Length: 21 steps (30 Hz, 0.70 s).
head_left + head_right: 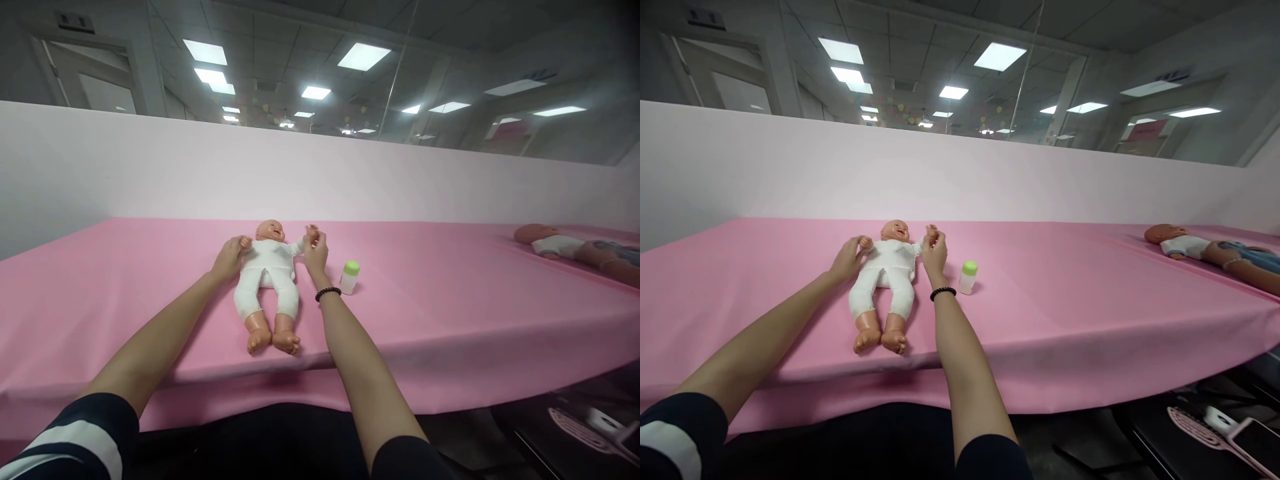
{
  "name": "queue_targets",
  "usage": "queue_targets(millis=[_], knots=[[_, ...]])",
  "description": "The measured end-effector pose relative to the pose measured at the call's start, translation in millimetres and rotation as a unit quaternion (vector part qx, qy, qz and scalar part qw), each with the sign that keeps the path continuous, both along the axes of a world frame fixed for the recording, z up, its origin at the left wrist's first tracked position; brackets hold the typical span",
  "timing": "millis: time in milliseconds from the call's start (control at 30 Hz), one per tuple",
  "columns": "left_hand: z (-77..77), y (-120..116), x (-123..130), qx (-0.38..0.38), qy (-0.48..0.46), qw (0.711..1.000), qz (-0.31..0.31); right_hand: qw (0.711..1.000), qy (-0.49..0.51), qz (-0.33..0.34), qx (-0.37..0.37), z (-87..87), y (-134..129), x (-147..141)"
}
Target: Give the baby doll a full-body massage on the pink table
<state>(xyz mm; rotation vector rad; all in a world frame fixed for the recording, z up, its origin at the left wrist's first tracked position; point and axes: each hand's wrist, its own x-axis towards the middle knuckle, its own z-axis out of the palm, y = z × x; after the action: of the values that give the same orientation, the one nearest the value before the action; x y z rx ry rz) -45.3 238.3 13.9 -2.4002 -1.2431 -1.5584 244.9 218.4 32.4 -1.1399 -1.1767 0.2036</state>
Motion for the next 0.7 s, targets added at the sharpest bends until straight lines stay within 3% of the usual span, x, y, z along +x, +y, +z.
queue_targets(millis=[67,167,233,333,433,567,633,700], knots=[[0.1,-3,3,0.044,0.127,0.991,-0.015,0.987,-0.139,0.065,0.045,0.3,-10,-9],[1.8,-3,3,0.092,0.247,0.964,-0.016,0.936,-0.334,0.105,0.041,-1.6,-21,-18],[3.6,-3,3,0.106,0.282,0.953,-0.020,0.909,-0.403,0.104,0.029,-2.7,-23,-22],[4.4,-3,4,0.099,0.281,0.954,-0.027,0.902,-0.420,0.096,0.025,-4.0,-23,-24],[1.7,-5,7,0.060,0.217,0.974,-0.021,0.926,-0.364,0.097,0.026,-5.0,-21,-23],[-5.1,0,8,-0.011,0.018,1.000,0.009,0.989,-0.128,0.062,0.028,-3.2,-12,-17],[-8.2,7,5,-0.055,-0.149,0.986,0.040,0.999,0.031,0.006,0.000,-2.0,-4,-10],[-10.8,17,0,-0.102,-0.299,0.946,0.072,0.981,0.180,-0.044,-0.054,-3.2,5,1]])
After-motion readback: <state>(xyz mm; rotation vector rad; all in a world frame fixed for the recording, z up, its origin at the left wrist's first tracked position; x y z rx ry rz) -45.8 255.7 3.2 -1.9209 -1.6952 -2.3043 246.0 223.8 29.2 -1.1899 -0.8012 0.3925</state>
